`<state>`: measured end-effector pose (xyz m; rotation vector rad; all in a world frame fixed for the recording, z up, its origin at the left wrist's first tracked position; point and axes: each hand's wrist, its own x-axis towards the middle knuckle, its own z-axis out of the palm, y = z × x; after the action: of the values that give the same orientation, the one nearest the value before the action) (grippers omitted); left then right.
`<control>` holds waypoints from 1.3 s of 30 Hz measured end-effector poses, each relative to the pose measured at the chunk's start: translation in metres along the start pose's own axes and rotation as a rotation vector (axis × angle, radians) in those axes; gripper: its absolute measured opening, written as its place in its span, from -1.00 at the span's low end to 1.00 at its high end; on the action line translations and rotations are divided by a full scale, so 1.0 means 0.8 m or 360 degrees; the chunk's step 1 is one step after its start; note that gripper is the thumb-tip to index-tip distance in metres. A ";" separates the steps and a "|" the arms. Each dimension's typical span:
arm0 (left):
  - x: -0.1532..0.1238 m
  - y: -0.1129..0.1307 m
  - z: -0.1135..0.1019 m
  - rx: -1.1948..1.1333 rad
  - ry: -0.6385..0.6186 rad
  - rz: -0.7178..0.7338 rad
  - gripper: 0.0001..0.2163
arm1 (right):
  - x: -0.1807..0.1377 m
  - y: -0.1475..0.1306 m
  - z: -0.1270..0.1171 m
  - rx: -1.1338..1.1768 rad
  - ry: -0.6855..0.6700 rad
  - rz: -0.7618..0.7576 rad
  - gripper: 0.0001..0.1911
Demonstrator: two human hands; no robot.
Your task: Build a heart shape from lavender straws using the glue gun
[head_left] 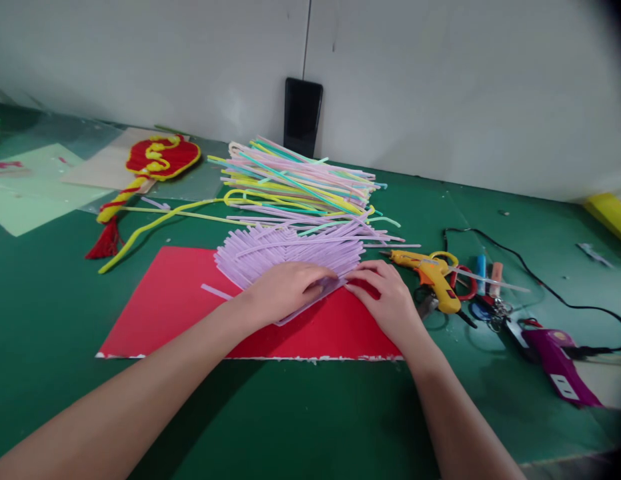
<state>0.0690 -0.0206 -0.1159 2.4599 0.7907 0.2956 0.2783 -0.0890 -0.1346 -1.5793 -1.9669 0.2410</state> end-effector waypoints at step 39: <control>0.002 -0.004 -0.004 -0.0178 -0.0037 -0.0104 -0.72 | 0.000 0.001 -0.001 -0.0010 -0.0028 0.0005 -0.87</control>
<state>0.0676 -0.0162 -0.1147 2.3240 0.8209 0.2791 0.2794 -0.0893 -0.1343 -1.5897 -1.9801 0.2510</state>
